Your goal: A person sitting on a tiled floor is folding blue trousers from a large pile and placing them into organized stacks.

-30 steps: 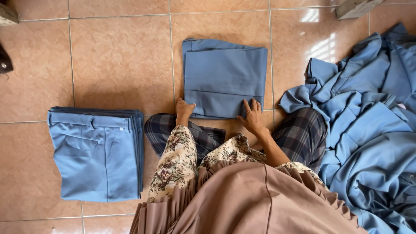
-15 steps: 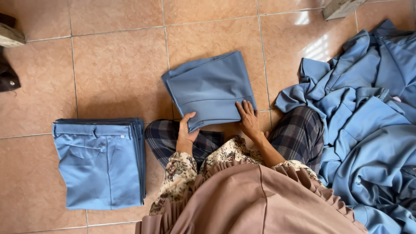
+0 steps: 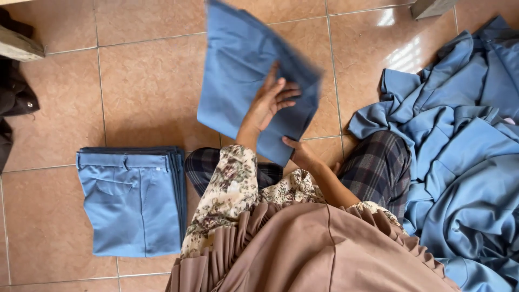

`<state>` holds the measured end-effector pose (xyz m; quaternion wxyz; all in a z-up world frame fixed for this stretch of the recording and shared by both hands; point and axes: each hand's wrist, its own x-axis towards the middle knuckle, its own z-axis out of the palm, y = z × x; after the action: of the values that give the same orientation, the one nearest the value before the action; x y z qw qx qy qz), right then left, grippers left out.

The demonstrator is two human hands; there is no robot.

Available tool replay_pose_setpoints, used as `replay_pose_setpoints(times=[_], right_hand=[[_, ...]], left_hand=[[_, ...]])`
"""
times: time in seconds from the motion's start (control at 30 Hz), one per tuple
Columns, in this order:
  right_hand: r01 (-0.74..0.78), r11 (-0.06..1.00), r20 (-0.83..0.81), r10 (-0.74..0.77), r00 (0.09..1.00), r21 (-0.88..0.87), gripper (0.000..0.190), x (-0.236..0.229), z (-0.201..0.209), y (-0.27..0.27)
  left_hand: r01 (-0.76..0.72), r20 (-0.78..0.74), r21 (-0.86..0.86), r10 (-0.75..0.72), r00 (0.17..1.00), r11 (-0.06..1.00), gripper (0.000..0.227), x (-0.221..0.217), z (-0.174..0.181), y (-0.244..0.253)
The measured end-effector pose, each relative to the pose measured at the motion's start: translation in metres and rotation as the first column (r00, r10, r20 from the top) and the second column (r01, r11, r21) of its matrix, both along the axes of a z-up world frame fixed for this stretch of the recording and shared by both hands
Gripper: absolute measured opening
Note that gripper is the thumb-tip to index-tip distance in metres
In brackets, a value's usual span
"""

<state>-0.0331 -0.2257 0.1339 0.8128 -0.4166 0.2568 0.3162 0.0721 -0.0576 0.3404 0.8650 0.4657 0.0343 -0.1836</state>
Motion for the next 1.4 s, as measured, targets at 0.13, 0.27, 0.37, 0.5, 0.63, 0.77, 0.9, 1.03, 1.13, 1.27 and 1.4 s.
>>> replay_pose_setpoints(times=[0.13,0.27,0.37,0.5,0.63,0.77,0.9,1.03,1.13,1.27,1.4], right_hand=[[0.018,0.999,-0.097,-0.021,0.995,-0.038,0.094,0.000,-0.025,-0.036],[0.020,0.988,-0.164,-0.045,0.985,-0.151,0.092,-0.004,-0.008,-0.046],[0.033,0.992,-0.162,-0.054,0.985,-0.124,0.086,-0.004,0.004,-0.041],[0.069,0.995,-0.176,-0.081,0.981,-0.072,0.082,-0.020,-0.033,-0.027],[0.071,0.995,-0.196,-0.084,0.977,-0.070,0.073,-0.033,-0.047,-0.015],[0.169,0.899,-0.025,-0.196,0.980,-0.403,0.074,-0.001,-0.054,-0.044],[0.280,0.718,0.125,-0.263,0.957,-0.637,0.067,0.060,-0.058,-0.096],[0.193,0.615,0.068,-0.221,0.973,-0.765,0.068,0.109,-0.086,-0.121],[0.156,0.544,0.013,-0.257,0.966,-0.825,0.065,0.130,-0.099,-0.130],[0.215,0.624,0.047,-0.274,0.961,-0.751,0.062,0.131,-0.068,-0.125],[0.296,0.666,0.061,-0.353,0.934,-0.685,0.062,0.124,-0.082,-0.137]], left_hand=[[0.053,-0.094,0.196,-0.036,0.995,0.979,0.084,-0.004,-0.095,-0.016],[0.171,-0.476,0.531,0.126,0.870,0.830,0.049,-0.041,-0.241,0.008],[0.359,-0.664,0.517,0.100,0.741,0.777,0.070,-0.080,-0.276,0.020],[-0.049,-0.648,0.231,0.191,0.737,0.972,0.096,-0.106,-0.214,-0.007],[-0.368,-0.627,0.205,0.411,0.663,0.907,0.076,-0.122,-0.294,-0.004],[-0.422,-0.524,0.341,0.543,0.657,0.840,0.069,-0.134,-0.338,0.011],[-0.337,-0.553,0.410,0.525,0.647,0.847,0.082,-0.136,-0.326,0.006],[-0.311,-0.544,0.435,0.522,0.657,0.845,0.082,-0.131,-0.312,0.005],[-0.294,-0.538,0.451,0.520,0.663,0.843,0.086,-0.129,-0.300,0.003],[-0.289,-0.536,0.457,0.520,0.666,0.841,0.083,-0.130,-0.287,0.004],[-0.261,-0.543,0.462,0.503,0.673,0.848,0.087,-0.131,-0.290,0.006]])
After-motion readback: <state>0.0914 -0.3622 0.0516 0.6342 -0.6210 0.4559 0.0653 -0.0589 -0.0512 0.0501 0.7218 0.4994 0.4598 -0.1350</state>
